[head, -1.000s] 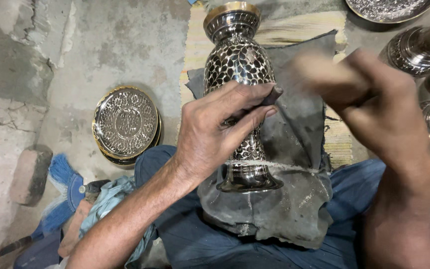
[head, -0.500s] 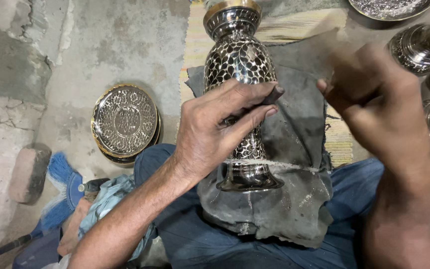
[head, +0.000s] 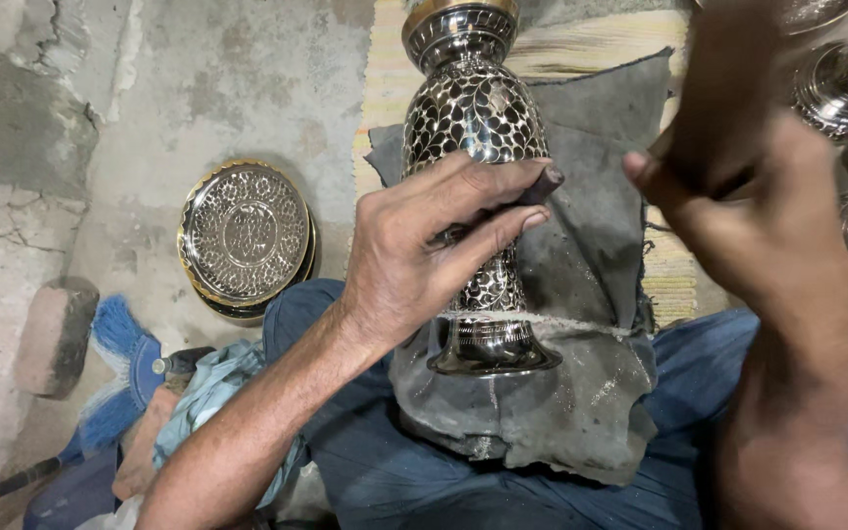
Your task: The person sits on the floor and uses a small metal punch and a wooden mallet to create a decorative pattern on a silver-colored metal vase. They repeatedly tap the punch against the vase's surface to form a textured design.
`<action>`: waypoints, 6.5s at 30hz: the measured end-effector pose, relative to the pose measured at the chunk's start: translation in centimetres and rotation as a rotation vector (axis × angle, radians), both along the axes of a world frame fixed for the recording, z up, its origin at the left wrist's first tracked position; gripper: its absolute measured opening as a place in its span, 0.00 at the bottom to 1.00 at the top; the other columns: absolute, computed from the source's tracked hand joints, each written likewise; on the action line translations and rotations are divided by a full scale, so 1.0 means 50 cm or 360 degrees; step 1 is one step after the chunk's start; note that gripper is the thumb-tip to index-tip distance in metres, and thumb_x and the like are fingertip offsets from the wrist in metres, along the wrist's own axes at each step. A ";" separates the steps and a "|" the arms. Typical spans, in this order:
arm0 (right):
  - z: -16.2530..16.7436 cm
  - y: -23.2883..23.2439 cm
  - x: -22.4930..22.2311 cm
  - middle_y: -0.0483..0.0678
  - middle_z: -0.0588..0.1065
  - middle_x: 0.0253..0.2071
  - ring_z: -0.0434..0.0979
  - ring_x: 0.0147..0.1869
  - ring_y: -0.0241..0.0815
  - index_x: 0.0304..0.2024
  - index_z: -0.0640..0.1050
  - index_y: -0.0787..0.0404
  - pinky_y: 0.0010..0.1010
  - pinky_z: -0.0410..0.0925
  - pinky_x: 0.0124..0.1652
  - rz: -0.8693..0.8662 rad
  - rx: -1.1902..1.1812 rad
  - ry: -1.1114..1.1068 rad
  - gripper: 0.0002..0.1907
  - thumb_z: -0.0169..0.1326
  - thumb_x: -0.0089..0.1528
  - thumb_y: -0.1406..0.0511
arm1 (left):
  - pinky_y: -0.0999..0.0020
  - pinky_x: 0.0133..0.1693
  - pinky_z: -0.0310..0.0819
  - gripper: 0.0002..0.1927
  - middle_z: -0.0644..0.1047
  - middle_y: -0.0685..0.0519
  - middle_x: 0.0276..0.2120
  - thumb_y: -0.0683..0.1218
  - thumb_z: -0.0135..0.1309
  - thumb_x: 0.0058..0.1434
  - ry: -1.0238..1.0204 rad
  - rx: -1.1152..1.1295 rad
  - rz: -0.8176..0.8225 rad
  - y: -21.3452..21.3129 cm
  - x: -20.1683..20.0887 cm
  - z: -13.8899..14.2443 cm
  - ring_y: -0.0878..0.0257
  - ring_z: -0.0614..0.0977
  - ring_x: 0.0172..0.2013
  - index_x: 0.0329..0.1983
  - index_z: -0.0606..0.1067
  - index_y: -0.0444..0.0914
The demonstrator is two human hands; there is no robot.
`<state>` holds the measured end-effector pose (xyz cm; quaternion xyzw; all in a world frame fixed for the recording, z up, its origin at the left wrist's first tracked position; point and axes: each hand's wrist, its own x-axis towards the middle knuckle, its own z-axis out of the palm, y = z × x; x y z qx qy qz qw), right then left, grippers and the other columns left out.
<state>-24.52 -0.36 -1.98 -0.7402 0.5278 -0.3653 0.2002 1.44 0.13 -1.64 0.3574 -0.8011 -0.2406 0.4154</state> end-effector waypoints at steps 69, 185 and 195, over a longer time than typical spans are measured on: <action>-0.022 -0.019 -0.024 0.53 0.77 0.37 0.79 0.39 0.42 0.50 0.75 0.69 0.36 0.70 0.37 0.0063 -0.0190 0.0175 0.15 0.65 0.62 0.73 | 0.70 0.42 0.84 0.16 0.81 0.54 0.42 0.43 0.67 0.66 -0.0114 -0.0104 0.0039 -0.004 -0.014 0.030 0.64 0.86 0.40 0.54 0.78 0.37; 0.007 0.019 0.016 0.54 0.79 0.33 0.82 0.36 0.44 0.41 0.76 0.66 0.35 0.74 0.40 -0.0131 -0.0506 0.0925 0.10 0.66 0.63 0.72 | 0.80 0.33 0.79 0.15 0.82 0.56 0.39 0.42 0.69 0.65 0.0257 0.0050 -0.0044 -0.017 0.059 -0.032 0.72 0.83 0.35 0.54 0.80 0.42; -0.016 0.017 0.009 0.52 0.75 0.32 0.78 0.33 0.37 0.40 0.72 0.70 0.26 0.69 0.35 -0.0209 -0.0314 -0.0019 0.12 0.62 0.74 0.71 | 0.81 0.38 0.87 0.17 0.84 0.57 0.44 0.43 0.66 0.68 0.0204 -0.0005 -0.0066 -0.013 0.043 -0.034 0.73 0.85 0.38 0.59 0.78 0.43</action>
